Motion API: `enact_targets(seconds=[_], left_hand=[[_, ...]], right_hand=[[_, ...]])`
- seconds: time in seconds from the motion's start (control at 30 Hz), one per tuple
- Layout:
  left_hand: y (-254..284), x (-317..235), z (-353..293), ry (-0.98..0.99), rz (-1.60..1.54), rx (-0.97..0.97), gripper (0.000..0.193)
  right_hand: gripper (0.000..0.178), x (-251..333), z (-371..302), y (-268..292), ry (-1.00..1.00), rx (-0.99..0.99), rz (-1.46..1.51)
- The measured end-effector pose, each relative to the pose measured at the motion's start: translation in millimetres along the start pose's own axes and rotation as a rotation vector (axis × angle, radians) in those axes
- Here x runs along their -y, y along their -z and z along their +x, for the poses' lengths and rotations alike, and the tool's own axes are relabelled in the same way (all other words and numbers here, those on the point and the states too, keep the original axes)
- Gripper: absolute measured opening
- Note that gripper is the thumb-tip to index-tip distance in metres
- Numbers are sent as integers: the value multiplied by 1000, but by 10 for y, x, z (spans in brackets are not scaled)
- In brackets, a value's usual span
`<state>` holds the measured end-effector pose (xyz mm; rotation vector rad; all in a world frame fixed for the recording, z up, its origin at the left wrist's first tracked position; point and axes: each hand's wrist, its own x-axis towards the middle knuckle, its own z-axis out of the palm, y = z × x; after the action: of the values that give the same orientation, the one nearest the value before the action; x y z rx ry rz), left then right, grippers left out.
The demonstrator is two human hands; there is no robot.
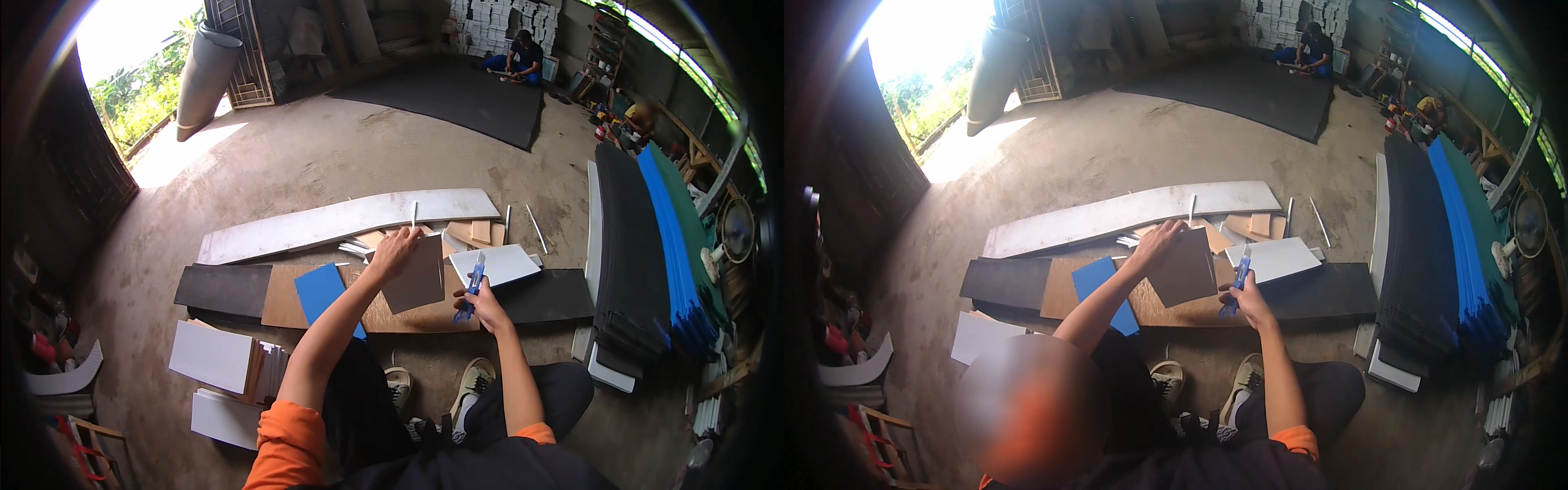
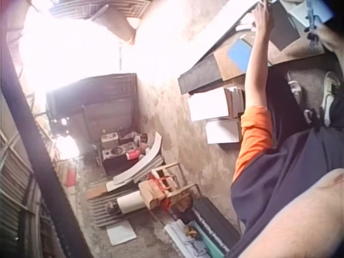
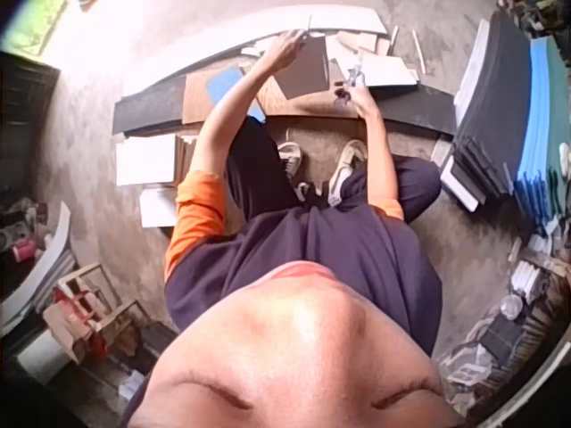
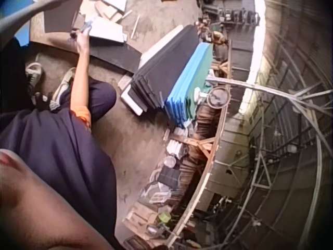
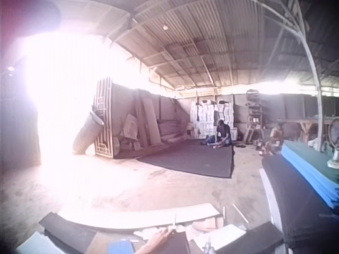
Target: The person sits on the floor and uses a utility knife to cut blue and white rectangular sheets. They repeatedly align a blue sheet on a white sheet, cut along the edge, and stack the cut pieces.
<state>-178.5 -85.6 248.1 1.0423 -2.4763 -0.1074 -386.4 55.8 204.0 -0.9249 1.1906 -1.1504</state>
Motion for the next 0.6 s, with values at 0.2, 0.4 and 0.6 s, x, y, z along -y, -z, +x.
enact_targets(seconds=[0.2, 0.4, 0.6], left_hand=[[-261, -129, -74, -55, 171, -38, 31], [-311, -325, 76, -88, 111, -52, 27], [-374, -316, 148, -42, 114, 36, 27]], right_hand=[[20, -120, -114, -195, 37, -211, -246], [21, -163, -8, -85, 270, -482, -651], [22, -61, 53, -292, 315, -412, -957]])
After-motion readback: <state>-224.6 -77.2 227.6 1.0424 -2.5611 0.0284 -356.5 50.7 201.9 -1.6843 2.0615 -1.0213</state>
